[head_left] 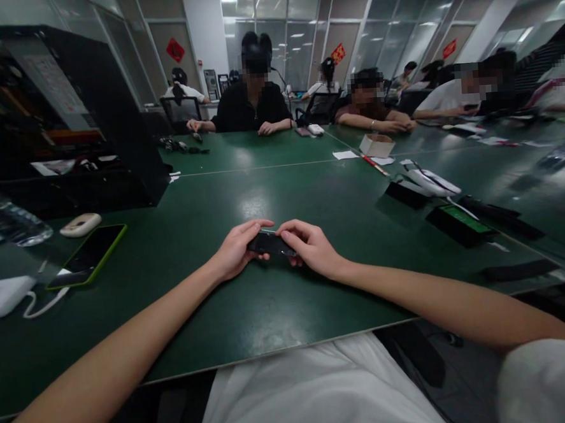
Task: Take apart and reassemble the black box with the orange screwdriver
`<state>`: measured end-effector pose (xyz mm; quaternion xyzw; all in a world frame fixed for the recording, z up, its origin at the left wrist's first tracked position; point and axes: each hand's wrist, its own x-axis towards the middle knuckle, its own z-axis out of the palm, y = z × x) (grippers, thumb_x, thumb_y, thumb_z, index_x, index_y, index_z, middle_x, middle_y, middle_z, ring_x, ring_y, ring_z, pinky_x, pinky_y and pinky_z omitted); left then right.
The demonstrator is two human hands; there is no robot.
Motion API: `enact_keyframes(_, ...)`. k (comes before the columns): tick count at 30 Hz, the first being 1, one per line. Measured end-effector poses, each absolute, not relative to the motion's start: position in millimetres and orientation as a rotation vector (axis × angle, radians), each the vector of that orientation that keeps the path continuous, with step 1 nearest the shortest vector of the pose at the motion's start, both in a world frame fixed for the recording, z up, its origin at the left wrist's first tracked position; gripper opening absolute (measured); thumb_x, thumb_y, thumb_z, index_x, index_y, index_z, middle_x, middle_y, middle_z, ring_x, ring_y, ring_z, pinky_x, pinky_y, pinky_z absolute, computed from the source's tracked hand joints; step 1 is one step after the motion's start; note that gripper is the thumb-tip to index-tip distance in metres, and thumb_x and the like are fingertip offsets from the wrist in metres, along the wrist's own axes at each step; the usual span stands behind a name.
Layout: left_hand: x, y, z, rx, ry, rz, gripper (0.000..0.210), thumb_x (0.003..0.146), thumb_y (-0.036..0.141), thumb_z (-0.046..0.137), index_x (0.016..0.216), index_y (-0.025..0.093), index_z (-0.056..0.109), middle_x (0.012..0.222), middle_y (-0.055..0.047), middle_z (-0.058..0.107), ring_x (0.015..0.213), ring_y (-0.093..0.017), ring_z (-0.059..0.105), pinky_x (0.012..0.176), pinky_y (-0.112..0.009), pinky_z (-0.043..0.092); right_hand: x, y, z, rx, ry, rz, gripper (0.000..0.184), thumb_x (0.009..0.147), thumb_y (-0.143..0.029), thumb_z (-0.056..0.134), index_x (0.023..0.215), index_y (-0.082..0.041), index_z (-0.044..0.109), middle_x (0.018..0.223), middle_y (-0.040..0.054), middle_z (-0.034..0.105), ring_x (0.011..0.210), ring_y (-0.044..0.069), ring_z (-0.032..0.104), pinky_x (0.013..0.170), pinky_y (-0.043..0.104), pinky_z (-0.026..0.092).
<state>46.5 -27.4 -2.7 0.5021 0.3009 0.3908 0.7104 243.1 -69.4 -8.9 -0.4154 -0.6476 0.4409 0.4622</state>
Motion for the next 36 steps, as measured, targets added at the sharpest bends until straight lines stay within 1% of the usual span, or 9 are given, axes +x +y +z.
enact_keyframes(5,45,-29,-4,1.131,0.67,0.828,0.035,0.093,0.036,0.067,0.119,0.013,0.069,0.074,-0.006,0.072,0.05,-0.016,0.066,0.046,-0.022,0.051,240,-76,-13,-1.027,-1.476,1.199,0.034,0.094,-0.051,0.057,0.114,-0.024,0.06,0.059,-0.0036,0.056,0.045,0.013,0.053,0.04,0.025,0.04)
enact_keyframes(10,45,-32,-3,1.122,0.684,0.838,0.038,0.095,0.036,0.064,0.127,0.015,0.066,0.082,-0.008,0.074,0.055,-0.018,0.07,0.047,-0.023,0.052,250,-85,-11,-1.023,-1.516,1.203,0.04,0.093,-0.049,0.061,0.125,-0.025,0.061,0.072,-0.0009,0.06,0.05,0.013,0.057,0.041,0.026,0.042)
enact_keyframes(14,45,-31,-3,1.149,0.656,0.807,0.041,0.094,0.042,0.066,0.124,0.014,0.067,0.082,-0.009,0.075,0.056,-0.019,0.071,0.05,-0.025,0.053,258,-90,-14,-1.037,-1.48,1.187,0.038,0.094,-0.049,0.059,0.123,-0.025,0.062,0.07,-0.0005,0.06,0.048,0.013,0.056,0.042,0.027,0.044)
enact_keyframes(19,47,-31,-4,1.173,0.616,0.793,0.048,0.091,0.053,0.069,0.11,0.009,0.073,0.082,-0.012,0.077,0.057,-0.019,0.071,0.053,-0.025,0.052,258,-89,-14,-1.039,-1.45,1.197,0.036,0.094,-0.049,0.059,0.12,-0.024,0.063,0.066,0.0,0.061,0.048,0.015,0.057,0.042,0.028,0.045)
enact_keyframes(22,47,-31,-4,1.195,0.601,0.777,0.052,0.09,0.056,0.068,0.104,0.006,0.075,0.084,-0.014,0.077,0.057,-0.019,0.071,0.053,-0.024,0.049,258,-88,-14,-1.023,-1.441,1.199,0.035,0.093,-0.048,0.06,0.118,-0.024,0.063,0.071,0.0008,0.064,0.049,0.014,0.058,0.042,0.028,0.046)
enact_keyframes(26,47,-31,-4,1.245,0.586,0.747,0.057,0.09,0.06,0.067,0.093,0.004,0.077,0.076,-0.015,0.076,0.058,-0.02,0.07,0.055,-0.026,0.049,258,-88,-15,-0.97,-1.468,1.214,0.037,0.094,-0.05,0.06,0.118,-0.022,0.061,0.075,0.0008,0.065,0.052,0.013,0.06,0.045,0.027,0.05)
enact_keyframes(30,46,-32,-4,1.319,0.583,0.746,0.048,0.085,0.054,0.076,0.085,0.005,0.077,0.074,-0.014,0.074,0.061,-0.019,0.069,0.061,-0.028,0.052,259,-85,-15,-0.903,-1.466,1.215,0.046,0.092,-0.055,0.061,0.123,-0.021,0.059,0.075,-0.0002,0.065,0.054,0.013,0.064,0.046,0.025,0.053)
enact_keyframes(33,46,-32,-5,1.376,0.602,0.74,0.039,0.081,0.045,0.08,0.091,0.007,0.079,0.08,-0.012,0.075,0.064,-0.018,0.068,0.065,-0.028,0.053,260,-80,-15,-0.907,-1.454,1.268,0.048,0.091,-0.054,0.064,0.125,-0.021,0.059,0.077,-0.0002,0.067,0.054,0.013,0.066,0.047,0.024,0.054)
enact_keyframes(36,48,-30,-6,1.42,0.631,0.734,0.036,0.082,0.042,0.079,0.096,0.009,0.08,0.081,-0.011,0.075,0.064,-0.017,0.068,0.065,-0.027,0.053,261,-73,-16,-0.905,-1.421,1.44,0.048,0.09,-0.056,0.064,0.117,-0.016,0.062,0.072,0.0018,0.068,0.055,0.015,0.068,0.048,0.024,0.055)
